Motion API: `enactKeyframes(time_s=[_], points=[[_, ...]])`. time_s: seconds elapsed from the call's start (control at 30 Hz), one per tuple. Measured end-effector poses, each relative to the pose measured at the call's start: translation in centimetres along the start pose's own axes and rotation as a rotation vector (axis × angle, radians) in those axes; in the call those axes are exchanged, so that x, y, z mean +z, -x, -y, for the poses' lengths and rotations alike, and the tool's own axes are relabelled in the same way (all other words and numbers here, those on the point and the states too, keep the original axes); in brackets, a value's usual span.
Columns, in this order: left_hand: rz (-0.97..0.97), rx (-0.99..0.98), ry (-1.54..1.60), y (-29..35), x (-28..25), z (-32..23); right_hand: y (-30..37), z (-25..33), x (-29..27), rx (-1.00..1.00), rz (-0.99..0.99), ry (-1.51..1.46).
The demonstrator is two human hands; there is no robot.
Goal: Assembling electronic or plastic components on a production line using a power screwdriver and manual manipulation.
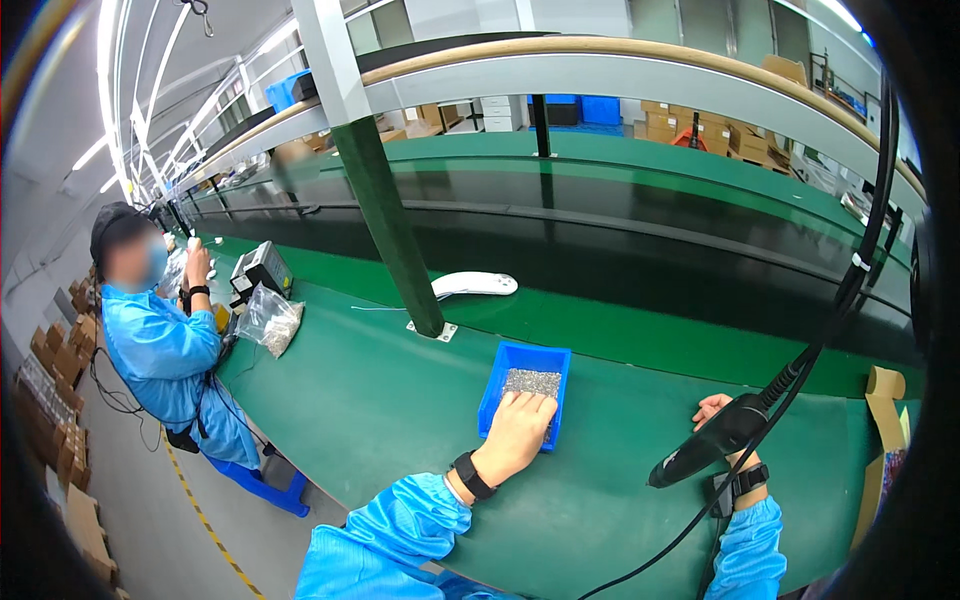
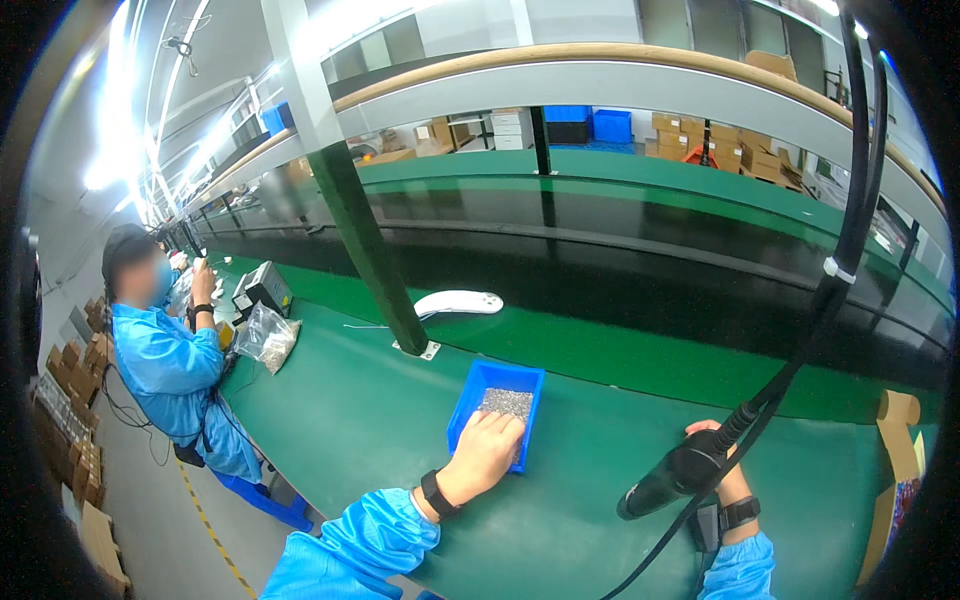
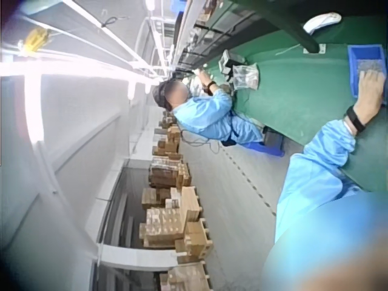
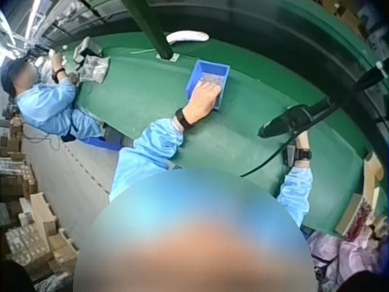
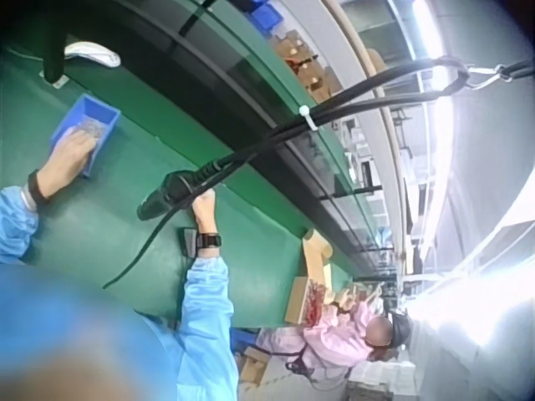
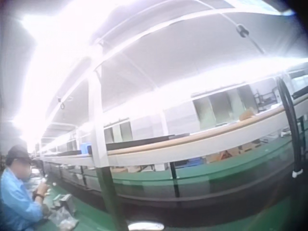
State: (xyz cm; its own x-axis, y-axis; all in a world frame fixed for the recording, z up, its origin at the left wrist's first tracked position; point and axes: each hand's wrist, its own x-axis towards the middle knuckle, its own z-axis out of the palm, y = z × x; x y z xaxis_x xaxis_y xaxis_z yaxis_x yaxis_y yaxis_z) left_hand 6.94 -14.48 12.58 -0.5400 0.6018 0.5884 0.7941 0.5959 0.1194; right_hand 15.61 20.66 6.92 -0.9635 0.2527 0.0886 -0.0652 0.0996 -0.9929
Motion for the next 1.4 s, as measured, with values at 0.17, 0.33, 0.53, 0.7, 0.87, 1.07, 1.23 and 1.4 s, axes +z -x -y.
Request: enactKeyframes(time_s=[0.17,0.33,0.53,0.7,0.87,1.07,1.23,1.4], points=[[0.019,-0.008,0.047,0.1,0.2,0.3,-0.1,-0.3,0.0,0.032,-0.005,-0.021],[0.106,-0.081,0.173,0.4,0.2,0.8,0.1,1.1,0.7,0.035,-0.002,-0.03],[0.073,-0.087,0.239,-0.1,0.5,0.4,-0.2,-0.3,-0.2,0.083,0.007,-0.209],[0.051,-0.104,0.278,0.4,0.2,1.0,-0.3,0.2,0.6,0.031,0.011,-0.113],[0.109,-0.128,0.25,0.9,0.8,1.0,-0.2,-1.6,0.0,0.057,-0.013,-0.117],[0.037,-0.062,0.218,1.0,0.7,0.9,-0.4,-1.2,0.0,0.044,-0.026,-0.013],[0.049,-0.063,0.235,0.6,0.6,0.9,-1.3,-3.2,-1.3,-0.017,-0.014,-0.03],[0.023,-0.064,0.224,0.6,0.6,1.0,-0.9,-1.8,-0.7,-0.025,0.025,-0.051]])
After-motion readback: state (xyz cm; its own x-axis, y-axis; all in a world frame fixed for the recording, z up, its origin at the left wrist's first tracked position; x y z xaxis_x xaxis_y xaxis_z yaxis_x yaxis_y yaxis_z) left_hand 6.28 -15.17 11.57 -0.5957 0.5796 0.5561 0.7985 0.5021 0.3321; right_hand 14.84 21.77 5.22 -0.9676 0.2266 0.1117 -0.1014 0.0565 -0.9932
